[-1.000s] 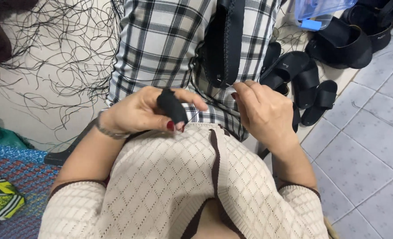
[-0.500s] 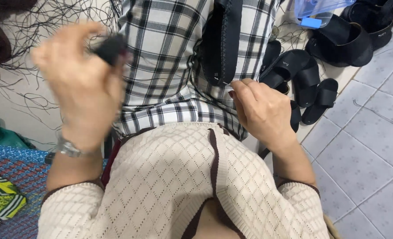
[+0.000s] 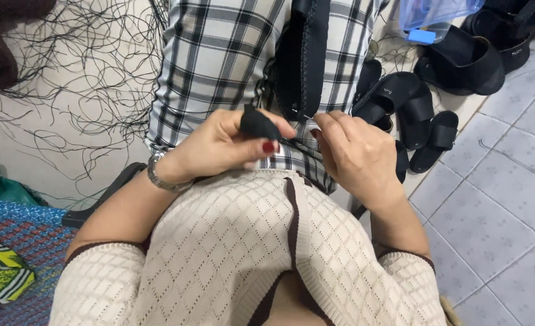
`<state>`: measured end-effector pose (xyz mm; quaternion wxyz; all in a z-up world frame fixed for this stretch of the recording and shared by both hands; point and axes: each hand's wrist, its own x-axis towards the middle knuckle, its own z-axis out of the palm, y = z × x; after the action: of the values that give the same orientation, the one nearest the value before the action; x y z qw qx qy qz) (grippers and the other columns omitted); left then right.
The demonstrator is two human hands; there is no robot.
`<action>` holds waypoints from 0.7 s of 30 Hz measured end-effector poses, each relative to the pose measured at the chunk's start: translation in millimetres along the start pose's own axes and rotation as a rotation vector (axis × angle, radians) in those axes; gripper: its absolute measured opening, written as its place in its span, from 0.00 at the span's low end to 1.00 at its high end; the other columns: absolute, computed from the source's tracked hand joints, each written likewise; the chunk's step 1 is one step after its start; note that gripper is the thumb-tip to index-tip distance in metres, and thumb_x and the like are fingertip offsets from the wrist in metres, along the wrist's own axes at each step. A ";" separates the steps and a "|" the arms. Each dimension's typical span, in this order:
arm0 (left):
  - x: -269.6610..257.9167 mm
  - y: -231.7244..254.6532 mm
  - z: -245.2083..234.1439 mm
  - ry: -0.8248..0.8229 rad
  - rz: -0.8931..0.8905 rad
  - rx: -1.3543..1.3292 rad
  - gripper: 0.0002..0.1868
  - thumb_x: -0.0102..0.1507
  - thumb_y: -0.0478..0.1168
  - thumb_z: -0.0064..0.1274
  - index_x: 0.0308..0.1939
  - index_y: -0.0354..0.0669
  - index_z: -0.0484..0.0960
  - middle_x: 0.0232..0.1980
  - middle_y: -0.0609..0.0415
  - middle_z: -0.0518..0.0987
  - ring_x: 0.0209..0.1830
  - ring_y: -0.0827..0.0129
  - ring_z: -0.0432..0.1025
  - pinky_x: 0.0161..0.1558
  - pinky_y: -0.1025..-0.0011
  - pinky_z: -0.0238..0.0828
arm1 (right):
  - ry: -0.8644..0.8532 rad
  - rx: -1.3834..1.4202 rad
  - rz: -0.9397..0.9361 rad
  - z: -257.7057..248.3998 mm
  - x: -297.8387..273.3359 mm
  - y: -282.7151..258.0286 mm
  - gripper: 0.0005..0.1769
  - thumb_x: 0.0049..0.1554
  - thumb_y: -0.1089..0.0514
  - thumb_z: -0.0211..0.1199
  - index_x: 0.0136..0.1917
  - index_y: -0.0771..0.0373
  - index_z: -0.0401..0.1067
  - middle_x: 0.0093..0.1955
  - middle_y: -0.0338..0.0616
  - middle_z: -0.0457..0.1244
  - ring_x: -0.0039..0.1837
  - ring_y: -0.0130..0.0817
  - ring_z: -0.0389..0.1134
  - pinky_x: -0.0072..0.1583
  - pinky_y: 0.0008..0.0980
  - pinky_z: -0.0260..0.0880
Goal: Hand-stitching the sole of a black sandal to its upper part using a needle and thread while sitting on the floor.
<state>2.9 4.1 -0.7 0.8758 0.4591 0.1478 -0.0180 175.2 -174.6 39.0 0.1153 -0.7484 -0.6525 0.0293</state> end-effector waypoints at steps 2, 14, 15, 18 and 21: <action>2.1 -3.6 -2.6 0.064 -0.014 -0.115 0.16 0.66 0.36 0.55 0.56 0.33 0.79 0.38 0.53 0.82 0.19 0.86 0.68 0.24 0.89 0.65 | 0.014 0.011 -0.012 0.0 0.1 0.5 0.12 0.57 0.62 0.68 0.54 0.62 0.73 0.44 0.45 0.67 0.39 0.37 0.71 0.42 0.28 0.72; 11.7 -22.5 1.2 0.299 0.035 0.401 0.11 0.61 0.29 0.63 0.48 0.36 0.86 0.40 0.45 0.86 0.38 0.70 0.80 0.38 0.75 0.77 | -0.043 0.017 -0.013 11.2 -3.9 9.7 0.12 0.57 0.61 0.65 0.55 0.53 0.73 0.43 0.37 0.66 0.38 0.33 0.70 0.42 0.28 0.72; 13.2 -20.2 -2.1 0.295 0.032 0.400 0.11 0.61 0.29 0.63 0.48 0.36 0.86 0.40 0.45 0.86 0.38 0.70 0.80 0.38 0.75 0.77 | -0.045 0.017 -0.009 7.5 -5.4 6.1 0.12 0.57 0.61 0.65 0.55 0.53 0.73 0.43 0.37 0.66 0.38 0.33 0.70 0.42 0.28 0.72; 20.6 -13.0 -3.1 0.143 0.069 0.470 0.11 0.60 0.29 0.63 0.47 0.35 0.86 0.43 0.42 0.86 0.45 0.63 0.81 0.45 0.67 0.79 | -0.137 -0.113 0.045 -14.7 -10.0 -0.9 0.17 0.58 0.60 0.59 0.60 0.45 0.72 0.43 0.37 0.65 0.37 0.32 0.70 0.39 0.31 0.71; 24.9 -6.3 2.2 0.150 0.114 0.376 0.09 0.61 0.29 0.62 0.46 0.34 0.86 0.32 0.50 0.81 0.30 0.76 0.69 0.31 0.73 0.73 | -0.241 -0.222 0.135 -57.2 -12.7 -7.6 0.20 0.60 0.62 0.57 0.62 0.41 0.73 0.42 0.33 0.65 0.35 0.29 0.69 0.39 0.24 0.68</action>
<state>26.2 1.3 -11.4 0.7610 0.6220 0.1804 0.0386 177.1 -193.9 94.8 -0.0497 -0.7897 -0.6091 0.0542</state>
